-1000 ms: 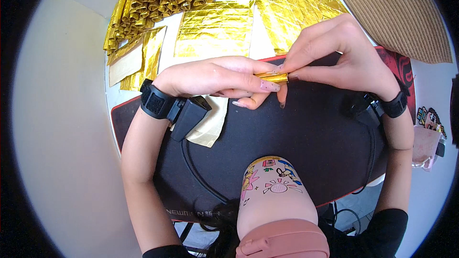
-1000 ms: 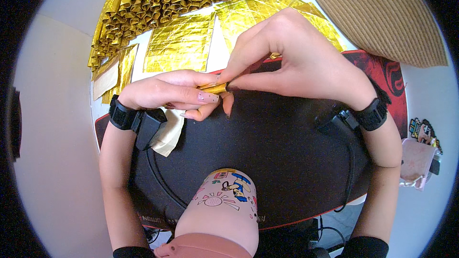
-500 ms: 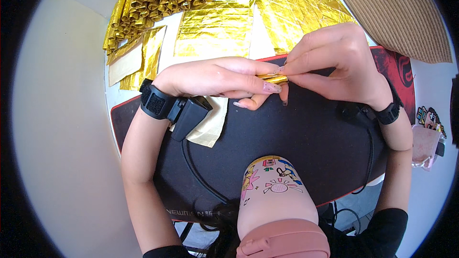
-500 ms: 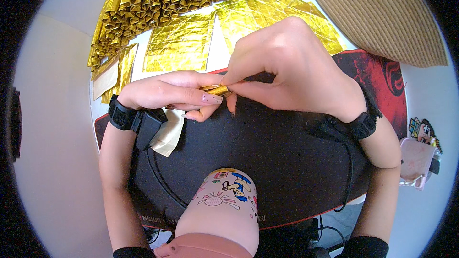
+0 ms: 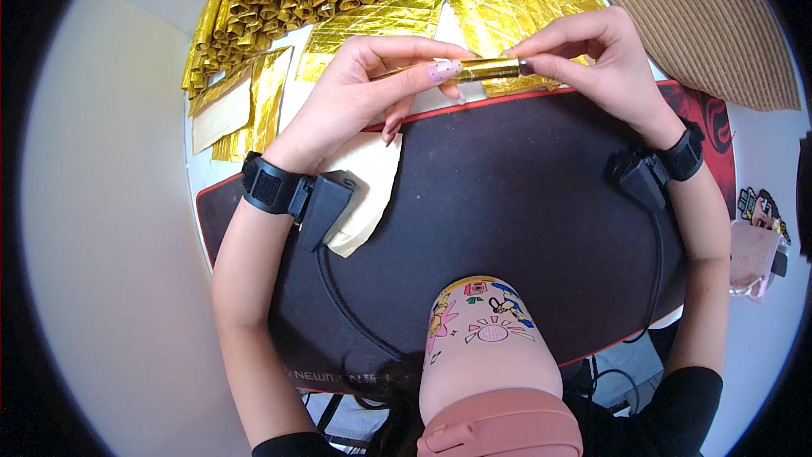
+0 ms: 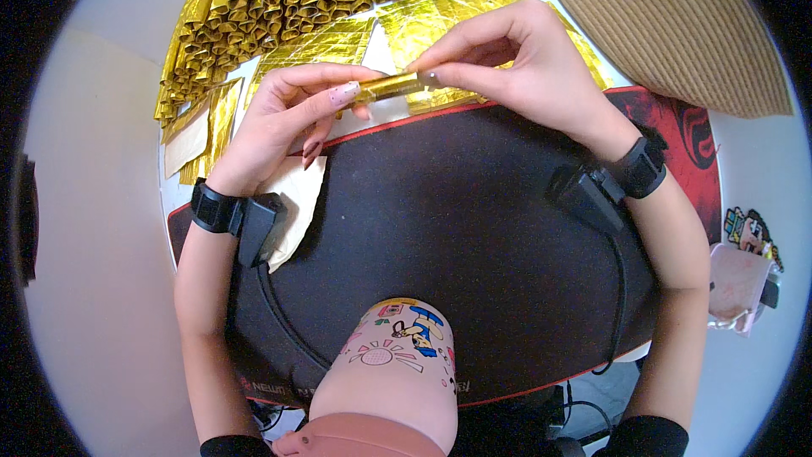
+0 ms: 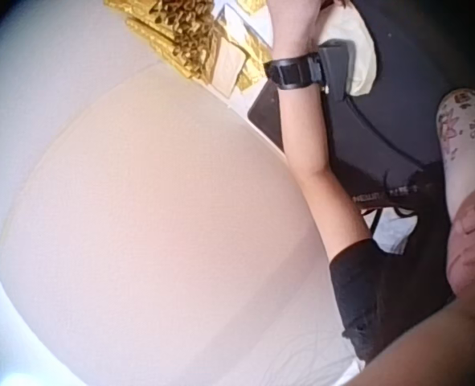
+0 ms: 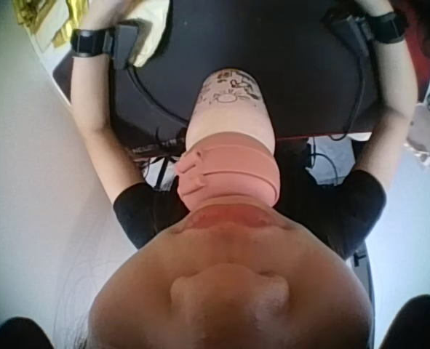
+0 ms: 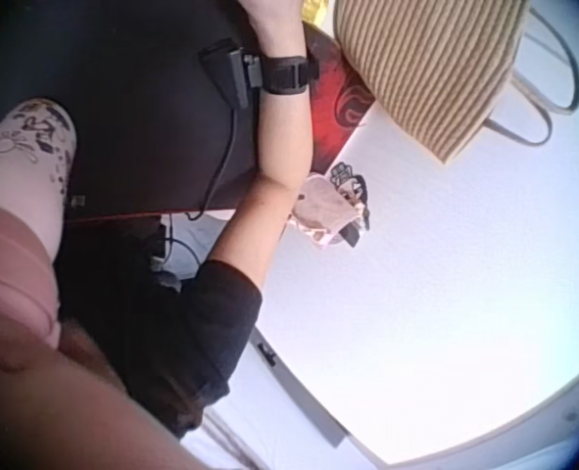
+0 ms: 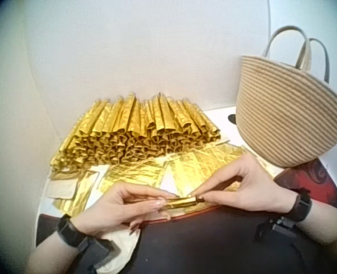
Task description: Folding and rolling gold foil sheets into thin sticks and placing them in a pile.
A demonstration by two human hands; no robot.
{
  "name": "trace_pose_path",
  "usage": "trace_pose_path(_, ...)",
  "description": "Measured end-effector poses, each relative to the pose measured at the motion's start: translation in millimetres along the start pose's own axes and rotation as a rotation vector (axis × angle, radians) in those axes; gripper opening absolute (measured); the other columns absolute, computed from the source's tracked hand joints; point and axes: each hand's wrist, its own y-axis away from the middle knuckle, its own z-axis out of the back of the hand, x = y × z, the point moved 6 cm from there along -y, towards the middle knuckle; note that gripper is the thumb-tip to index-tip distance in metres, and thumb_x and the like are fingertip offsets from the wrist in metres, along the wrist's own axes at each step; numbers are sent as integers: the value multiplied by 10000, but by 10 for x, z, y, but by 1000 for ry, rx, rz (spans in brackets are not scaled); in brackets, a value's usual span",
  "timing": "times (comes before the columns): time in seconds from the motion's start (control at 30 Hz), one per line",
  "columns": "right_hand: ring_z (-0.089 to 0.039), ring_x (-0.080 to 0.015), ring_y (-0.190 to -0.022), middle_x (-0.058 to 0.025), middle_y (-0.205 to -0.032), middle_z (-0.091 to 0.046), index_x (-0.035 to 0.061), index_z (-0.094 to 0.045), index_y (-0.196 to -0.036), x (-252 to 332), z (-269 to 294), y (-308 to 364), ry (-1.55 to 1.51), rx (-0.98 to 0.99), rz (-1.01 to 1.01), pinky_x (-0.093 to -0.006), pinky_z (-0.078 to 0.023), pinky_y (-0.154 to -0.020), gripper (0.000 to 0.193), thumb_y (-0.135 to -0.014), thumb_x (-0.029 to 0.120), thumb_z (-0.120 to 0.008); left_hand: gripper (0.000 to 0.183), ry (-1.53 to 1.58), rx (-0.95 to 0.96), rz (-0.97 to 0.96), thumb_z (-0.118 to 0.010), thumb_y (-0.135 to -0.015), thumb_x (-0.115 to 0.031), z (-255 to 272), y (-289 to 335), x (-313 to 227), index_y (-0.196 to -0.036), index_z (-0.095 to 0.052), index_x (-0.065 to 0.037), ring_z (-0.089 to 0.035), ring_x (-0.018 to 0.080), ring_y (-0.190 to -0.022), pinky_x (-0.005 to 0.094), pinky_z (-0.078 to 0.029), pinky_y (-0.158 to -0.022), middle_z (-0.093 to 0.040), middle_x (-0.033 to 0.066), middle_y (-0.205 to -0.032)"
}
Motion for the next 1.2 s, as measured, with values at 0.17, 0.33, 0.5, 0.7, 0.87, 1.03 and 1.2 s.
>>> trace_pose_path(0.17,-638,-86,-778,-74,-922,-682,-3,-667,-1031,-63,-51,-32,-340,-16,-99,-220,-516,-755,212,-823,26,-635,268,1,-101,2,-557,-914,-166,31,-8,9,-1140,-622,-38,-370,-4,-419,136,-295,-372,-664,40,-763)
trace_pose_path(0.33,-643,-91,-801,-83,-949,-680,0,-660,-1043,-97,-175,13,-248,-121,-27,-215,-517,-760,222,-827,50,-656,229,-67,-186,-3,-590,-899,-164,89,-2,22,-1076,-661,-37,-345,-3,-421,159,-249,-384,-558,-37,-580)
trace_pose_path(0.5,-644,-100,-822,-87,-932,-685,-8,-676,-997,-252,-227,43,-322,-165,-96,-224,-516,-769,183,-823,46,-659,199,-83,-234,-6,-618,-880,-146,63,3,17,-1035,-683,-39,-343,-8,-429,164,-241,-394,-513,-67,-545)
trace_pose_path(0.7,-640,-118,-858,-96,-930,-685,-14,-682,-974,-245,-190,47,-328,-193,-72,-247,-506,-804,168,-814,32,-659,183,-121,-286,-80,-641,-863,-131,71,-16,-13,-1012,-694,-39,-382,-4,-453,162,-276,-410,-575,-43,-609)
trace_pose_path(0.87,-638,-115,-857,-96,-929,-685,-17,-685,-962,-265,-188,38,-347,-201,-77,-240,-506,-793,159,-811,27,-661,184,-143,-289,-96,-651,-851,-113,92,-23,-33,-1010,-693,-30,-441,8,-501,159,-338,-448,-616,-15,-664)
trace_pose_path(1.03,-639,-107,-840,-90,-918,-686,-14,-687,-960,-254,-225,23,-374,-179,-99,-229,-510,-770,162,-807,38,-672,176,-136,-208,-188,-660,-829,-68,27,-44,-72,-995,-695,-20,-574,43,-634,175,-462,-556,-687,50,-825)
trace_pose_path(1.2,-638,-101,-796,-77,-881,-688,-6,-691,-961,-272,-228,44,-330,-189,-95,-223,-511,-749,164,-808,50,-679,166,-206,-225,-227,-669,-820,-61,34,-34,-95,-977,-697,-13,-597,61,-642,190,-497,-573,-694,75,-877)
